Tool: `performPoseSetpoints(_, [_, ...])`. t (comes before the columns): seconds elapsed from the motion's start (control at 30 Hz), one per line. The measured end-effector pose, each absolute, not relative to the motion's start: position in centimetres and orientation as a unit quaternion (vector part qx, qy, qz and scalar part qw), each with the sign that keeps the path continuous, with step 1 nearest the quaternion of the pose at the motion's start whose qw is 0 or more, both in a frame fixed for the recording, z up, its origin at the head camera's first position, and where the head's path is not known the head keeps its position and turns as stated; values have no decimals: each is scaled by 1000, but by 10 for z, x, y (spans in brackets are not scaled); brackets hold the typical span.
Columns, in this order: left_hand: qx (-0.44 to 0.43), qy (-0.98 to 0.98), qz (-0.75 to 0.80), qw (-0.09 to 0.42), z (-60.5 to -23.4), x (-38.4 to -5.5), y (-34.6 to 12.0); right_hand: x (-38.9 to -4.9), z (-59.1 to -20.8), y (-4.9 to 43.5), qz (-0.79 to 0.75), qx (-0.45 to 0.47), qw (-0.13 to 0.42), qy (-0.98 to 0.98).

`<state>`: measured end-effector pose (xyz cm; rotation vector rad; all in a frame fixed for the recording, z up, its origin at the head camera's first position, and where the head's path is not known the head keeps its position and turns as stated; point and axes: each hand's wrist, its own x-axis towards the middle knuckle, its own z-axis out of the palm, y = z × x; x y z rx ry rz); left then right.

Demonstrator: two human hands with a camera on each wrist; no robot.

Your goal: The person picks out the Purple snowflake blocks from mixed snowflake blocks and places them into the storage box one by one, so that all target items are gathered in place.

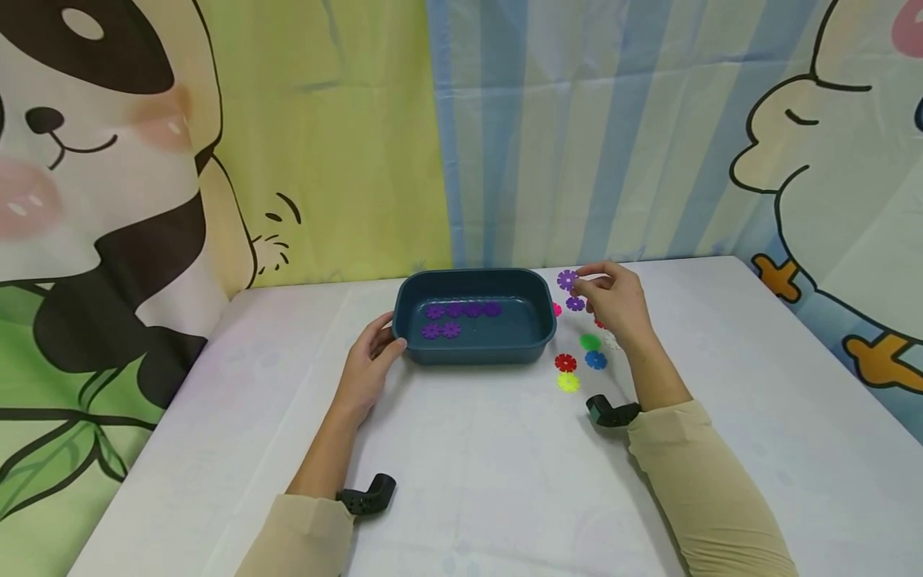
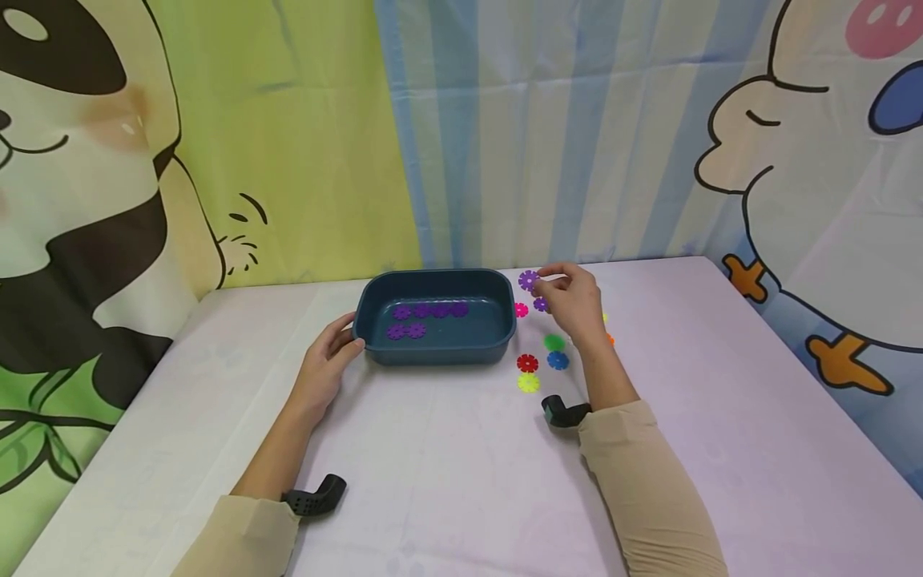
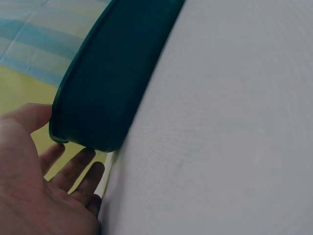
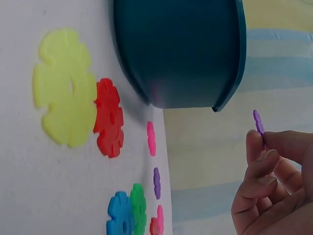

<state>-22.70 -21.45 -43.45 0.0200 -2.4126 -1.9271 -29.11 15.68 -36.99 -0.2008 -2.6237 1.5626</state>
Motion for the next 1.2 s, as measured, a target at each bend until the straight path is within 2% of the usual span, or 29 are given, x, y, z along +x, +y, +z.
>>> performPoseSetpoints(1.2, [-4, -772, -635, 27, -434, -227, -214, -297, -362, 100, 560, 28, 18, -828])
